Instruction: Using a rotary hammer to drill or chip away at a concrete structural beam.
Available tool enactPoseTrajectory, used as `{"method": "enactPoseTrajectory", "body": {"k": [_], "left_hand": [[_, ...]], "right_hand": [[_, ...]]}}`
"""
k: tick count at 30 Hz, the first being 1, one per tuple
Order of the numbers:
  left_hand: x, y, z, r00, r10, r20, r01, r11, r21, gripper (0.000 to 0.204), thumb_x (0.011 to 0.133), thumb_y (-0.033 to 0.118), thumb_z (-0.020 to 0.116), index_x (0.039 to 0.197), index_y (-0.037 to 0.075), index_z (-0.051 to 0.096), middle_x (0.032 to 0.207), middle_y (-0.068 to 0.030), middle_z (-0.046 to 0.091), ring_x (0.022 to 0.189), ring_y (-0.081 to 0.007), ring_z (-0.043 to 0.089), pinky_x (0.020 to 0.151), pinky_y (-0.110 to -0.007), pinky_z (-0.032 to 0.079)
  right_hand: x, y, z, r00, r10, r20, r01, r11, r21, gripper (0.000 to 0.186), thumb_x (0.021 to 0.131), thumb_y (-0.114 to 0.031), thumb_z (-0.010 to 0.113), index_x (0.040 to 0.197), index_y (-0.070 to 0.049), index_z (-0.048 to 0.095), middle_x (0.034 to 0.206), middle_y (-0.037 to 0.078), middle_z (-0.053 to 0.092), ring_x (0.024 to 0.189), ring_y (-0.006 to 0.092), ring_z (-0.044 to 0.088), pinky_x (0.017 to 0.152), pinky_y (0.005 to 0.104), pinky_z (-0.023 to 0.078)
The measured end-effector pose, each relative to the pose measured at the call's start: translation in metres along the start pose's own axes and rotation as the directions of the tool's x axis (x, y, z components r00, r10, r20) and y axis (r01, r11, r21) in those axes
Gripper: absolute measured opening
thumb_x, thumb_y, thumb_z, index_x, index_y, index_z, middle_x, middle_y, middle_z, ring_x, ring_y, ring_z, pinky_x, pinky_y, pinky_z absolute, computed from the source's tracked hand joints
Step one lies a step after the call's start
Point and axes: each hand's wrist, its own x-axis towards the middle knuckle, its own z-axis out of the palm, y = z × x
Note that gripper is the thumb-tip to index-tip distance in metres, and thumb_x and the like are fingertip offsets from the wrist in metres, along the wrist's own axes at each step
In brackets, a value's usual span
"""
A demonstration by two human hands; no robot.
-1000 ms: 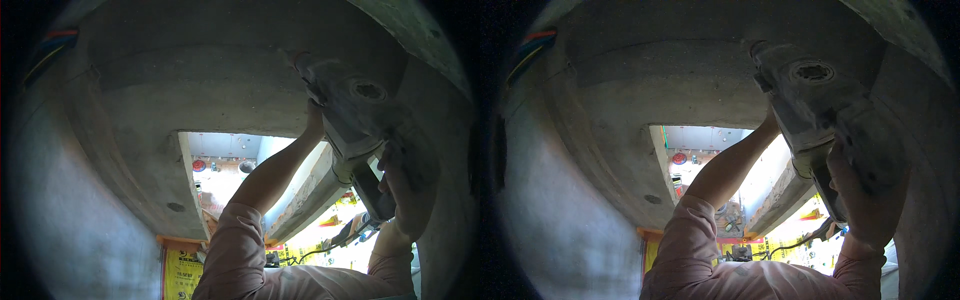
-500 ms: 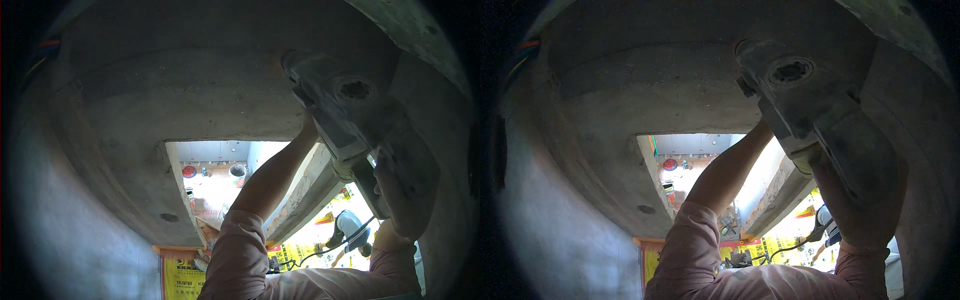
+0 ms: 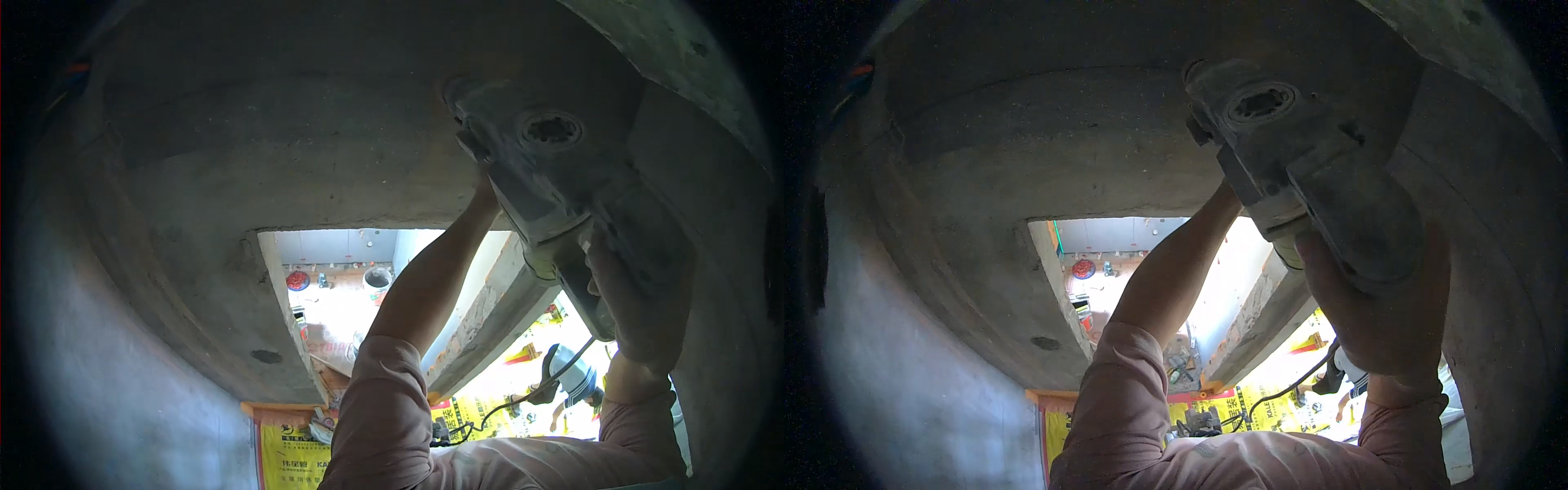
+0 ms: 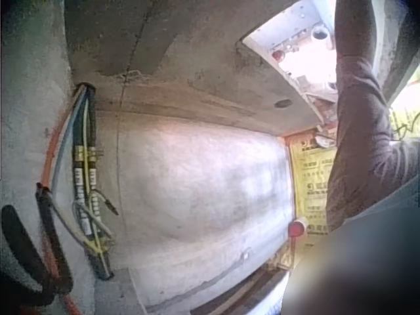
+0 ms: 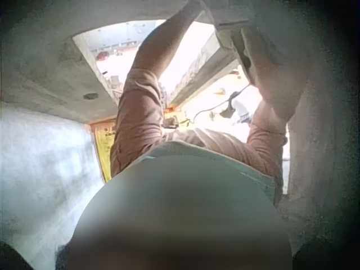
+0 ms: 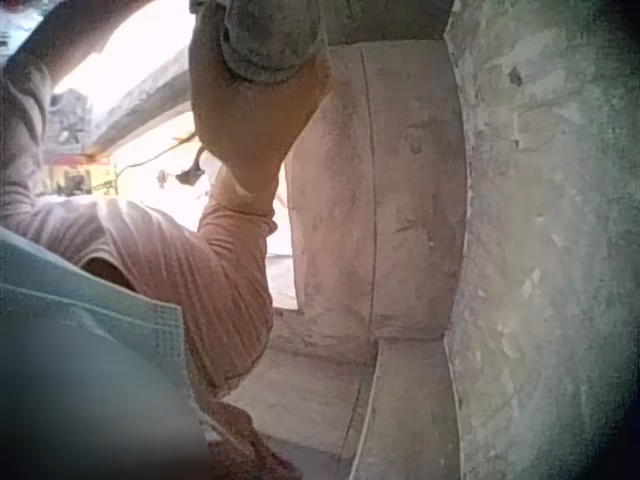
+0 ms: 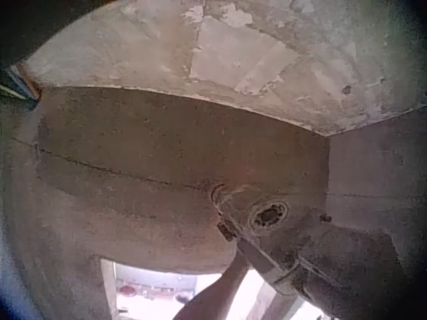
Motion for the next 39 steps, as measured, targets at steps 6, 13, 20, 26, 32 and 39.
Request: {"method": "enactPoseTrajectory", "body": {"k": [6,13,20,26,32,39], "left_hand": [[-0.003,0.003,0.005,1.000,0.005,-0.028,-0.003,0.996,0.092,0.052,0.098,0.043,0.045,0.138,0.009,0.045,0.129,-0.0091,0.055,0.125,-0.0272,0.047,0.107,-0.039,0.037],[-0.006,0.020,0.021,0.998,0.021,-0.056,-0.009,0.979,0.203,0.052,0.098,0.044,0.045,0.138,0.009,0.045,0.129,-0.0092,0.055,0.124,-0.0277,0.047,0.106,-0.039,0.038],[-0.012,0.028,0.037,0.997,0.039,-0.064,-0.015,0.943,0.333,0.052,0.098,0.044,0.044,0.137,0.009,0.046,0.129,-0.0093,0.055,0.123,-0.0281,0.048,0.106,-0.040,0.038],[-0.006,0.032,0.046,0.994,0.066,-0.089,-0.021,0.903,0.430,0.052,0.098,0.044,0.044,0.136,0.009,0.046,0.129,-0.0094,0.055,0.123,-0.0285,0.048,0.105,-0.040,0.039],[-0.015,0.033,0.053,0.988,0.115,-0.105,-0.043,0.849,0.526,0.051,0.098,0.044,0.044,0.136,0.009,0.047,0.129,-0.0095,0.056,0.122,-0.0288,0.049,0.105,-0.041,0.039],[-0.025,0.040,0.061,0.979,0.168,-0.114,-0.060,0.777,0.627,0.051,0.098,0.044,0.044,0.135,0.009,0.047,0.129,-0.0096,0.056,0.122,-0.0293,0.050,0.104,-0.041,0.040]], "right_hand": [[0.015,-0.004,0.004,0.974,0.195,0.112,-0.223,0.909,0.353,0.020,0.082,-0.007,0.072,0.101,-0.002,0.066,0.072,0.005,0.066,0.059,0.0082,0.062,0.051,0.0217,0.047],[0.017,-0.004,0.004,0.923,0.362,0.131,-0.383,0.838,0.389,0.024,0.084,-0.020,0.072,0.097,0.000,0.069,0.083,0.014,0.072,0.080,0.0264,0.073,0.072,0.0356,0.057],[0.021,-0.008,0.006,0.892,0.404,0.205,-0.453,0.803,0.388,0.027,0.083,-0.023,0.073,0.096,0.000,0.068,0.083,0.017,0.071,0.081,0.0277,0.073,0.074,0.0383,0.057],[0.028,-0.006,0.007,0.846,0.458,0.271,-0.530,0.773,0.349,0.029,0.084,-0.024,0.070,0.096,0.002,0.068,0.083,0.019,0.071,0.080,0.0313,0.072,0.076,0.0391,0.057],[0.026,-0.004,0.012,0.861,0.447,0.245,-0.509,0.762,0.400,0.028,0.085,-0.023,0.068,0.094,0.003,0.067,0.081,0.018,0.070,0.079,0.0305,0.072,0.075,0.0396,0.057],[0.028,0.001,0.018,0.871,0.431,0.234,-0.490,0.747,0.448,0.028,0.086,-0.023,0.068,0.091,0.004,0.068,0.080,0.018,0.070,0.074,0.0280,0.073,0.072,0.0391,0.057]]}}
